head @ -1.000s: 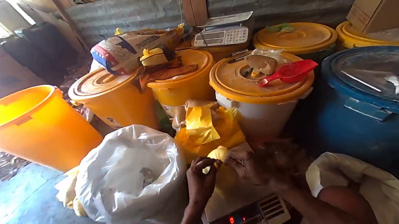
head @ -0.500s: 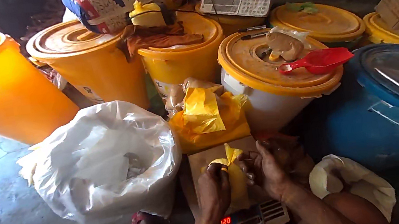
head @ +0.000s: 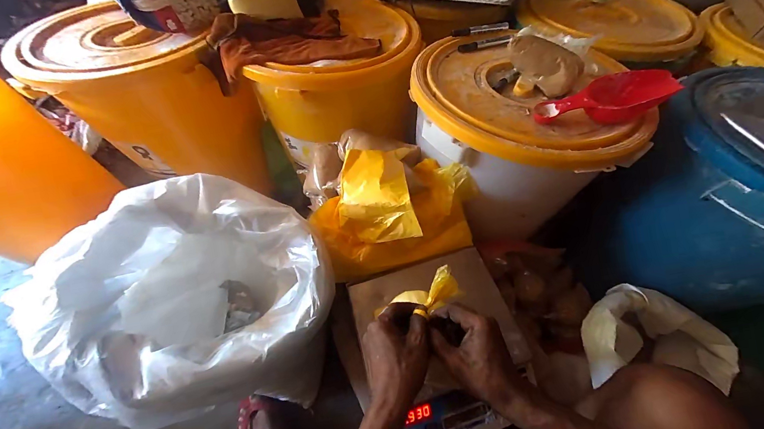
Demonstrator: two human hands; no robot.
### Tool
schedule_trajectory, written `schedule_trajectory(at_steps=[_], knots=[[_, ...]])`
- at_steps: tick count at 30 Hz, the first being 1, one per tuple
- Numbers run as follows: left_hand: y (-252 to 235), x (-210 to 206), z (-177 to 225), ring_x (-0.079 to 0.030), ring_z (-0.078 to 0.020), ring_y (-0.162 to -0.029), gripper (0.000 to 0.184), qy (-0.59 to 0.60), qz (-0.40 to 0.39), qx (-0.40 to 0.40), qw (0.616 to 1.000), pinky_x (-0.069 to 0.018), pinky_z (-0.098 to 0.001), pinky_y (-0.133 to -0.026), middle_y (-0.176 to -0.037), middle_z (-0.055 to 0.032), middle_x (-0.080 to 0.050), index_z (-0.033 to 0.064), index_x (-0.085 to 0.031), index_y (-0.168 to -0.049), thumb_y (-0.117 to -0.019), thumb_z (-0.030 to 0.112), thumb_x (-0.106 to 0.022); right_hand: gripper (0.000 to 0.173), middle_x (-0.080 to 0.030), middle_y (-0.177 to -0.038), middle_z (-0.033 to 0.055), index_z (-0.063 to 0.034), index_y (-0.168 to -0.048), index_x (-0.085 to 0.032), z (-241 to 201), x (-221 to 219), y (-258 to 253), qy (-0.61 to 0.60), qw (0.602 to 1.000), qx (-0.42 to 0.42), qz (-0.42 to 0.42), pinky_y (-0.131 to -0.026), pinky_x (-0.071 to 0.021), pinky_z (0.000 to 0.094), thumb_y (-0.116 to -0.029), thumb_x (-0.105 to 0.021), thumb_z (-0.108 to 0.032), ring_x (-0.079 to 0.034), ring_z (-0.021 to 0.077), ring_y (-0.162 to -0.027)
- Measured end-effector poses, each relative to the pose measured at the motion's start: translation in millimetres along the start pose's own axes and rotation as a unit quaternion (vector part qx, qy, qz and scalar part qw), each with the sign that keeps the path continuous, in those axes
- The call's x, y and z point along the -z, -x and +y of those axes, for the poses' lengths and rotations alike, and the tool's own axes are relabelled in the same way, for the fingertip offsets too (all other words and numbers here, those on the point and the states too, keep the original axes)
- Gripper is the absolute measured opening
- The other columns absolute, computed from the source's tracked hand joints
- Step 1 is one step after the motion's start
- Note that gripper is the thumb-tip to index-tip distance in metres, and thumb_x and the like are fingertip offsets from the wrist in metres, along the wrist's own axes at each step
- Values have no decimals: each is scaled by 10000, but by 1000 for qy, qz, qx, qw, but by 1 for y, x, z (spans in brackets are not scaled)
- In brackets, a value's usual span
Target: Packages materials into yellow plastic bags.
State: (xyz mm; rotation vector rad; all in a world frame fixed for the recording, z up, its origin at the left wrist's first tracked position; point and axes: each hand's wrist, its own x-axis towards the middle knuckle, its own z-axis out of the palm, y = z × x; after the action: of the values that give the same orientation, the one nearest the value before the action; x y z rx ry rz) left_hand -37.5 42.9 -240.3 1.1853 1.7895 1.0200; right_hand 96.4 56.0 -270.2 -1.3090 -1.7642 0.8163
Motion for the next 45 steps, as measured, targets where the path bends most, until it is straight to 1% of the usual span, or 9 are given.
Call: schedule_trajectory(at_steps=[9, 19, 23, 26, 29, 33, 38, 42, 45], knots=[[0, 4, -9, -706, -123, -648, 112, 108, -50, -2, 993, -627, -311, -630, -804, -18, -726, 69, -721, -985, -990, 142, -635, 122, -637, -696, -43, -111, -845, -712, 6, -3, -15, -11, 1000, 11, 8, -537, -493, 246, -855, -636, -205, -572, 32, -577], [-12, 25, 0, -597, -130, -501, 185, 220, -169, 104, 955, -545, -272, -506, -652, -52, -627, 7, -684, -979, -1042, 122, -553, 90, -595, -694, -31, -111, -780, -656, 9, 1, -28, 5, 999, 31, -45, -537, -445, 254, -833, -654, -183, -531, 52, -584], [-20, 32, -1, -571, -106, -503, 214, 265, -216, 160, 926, -524, -254, -508, -623, -16, -582, 55, -653, -938, -1051, 153, -500, 107, -626, -733, -30, -101, -857, -696, 7, 5, -29, -14, 997, 19, -67, -564, -474, 228, -873, -649, -196, -556, 38, -608], [-14, 27, -1, -632, -131, -594, 149, 319, -184, 175, 913, -555, -267, -562, -729, -65, -650, 18, -659, -1010, -1044, 124, -559, 155, -683, -848, 5, -73, -988, -725, 5, 9, -24, -15, 998, 27, -55, -615, -531, 215, -935, -631, -183, -604, 47, -656], [-4, 18, -4, -697, -170, -678, 147, 280, -149, 99, 943, -598, -297, -621, -838, -113, -722, -24, -682, -1070, -1029, 98, -612, 199, -699, -879, 25, -55, -1019, -738, -2, 13, -18, 2, 998, 20, -52, -642, -551, 225, -941, -599, -173, -631, 57, -682], [3, 13, -11, -732, -116, -690, 154, 86, -123, -66, 987, -640, -287, -653, -860, -12, -758, 59, -724, -1076, -1028, 146, -608, 183, -687, -780, -22, -76, -967, -741, -7, 21, -19, -8, 997, -29, -71, -612, -525, 193, -937, -616, -205, -614, 10, -644], [10, 2, -9, -696, -58, -643, 146, -2, -40, -135, 990, -614, -256, -636, -816, 22, -739, 76, -731, -1025, -999, 148, -607, 139, -677, -737, -28, -110, -911, -742, -8, 22, -24, 54, 995, -37, -69, -602, -525, 293, -866, -672, -221, -618, 67, -628], [6, 3, -4, -703, -134, -607, 159, 145, -55, -22, 988, -625, -305, -583, -780, -35, -726, 42, -704, -1012, -1029, 158, -596, 142, -685, -765, -1, -91, -883, -746, 4, 7, -22, 85, 988, 121, 35, -535, -516, 249, -855, -661, -201, -611, 63, -603], [5, 7, 2, -698, -179, -596, 166, 248, -72, 65, 964, -614, -316, -567, -782, -96, -721, -7, -688, -1003, -1034, 133, -605, 130, -655, -765, 5, -56, -879, -729, 10, 0, -23, 25, 986, 155, 51, -548, -489, 173, -853, -655, -159, -579, 20, -616]])
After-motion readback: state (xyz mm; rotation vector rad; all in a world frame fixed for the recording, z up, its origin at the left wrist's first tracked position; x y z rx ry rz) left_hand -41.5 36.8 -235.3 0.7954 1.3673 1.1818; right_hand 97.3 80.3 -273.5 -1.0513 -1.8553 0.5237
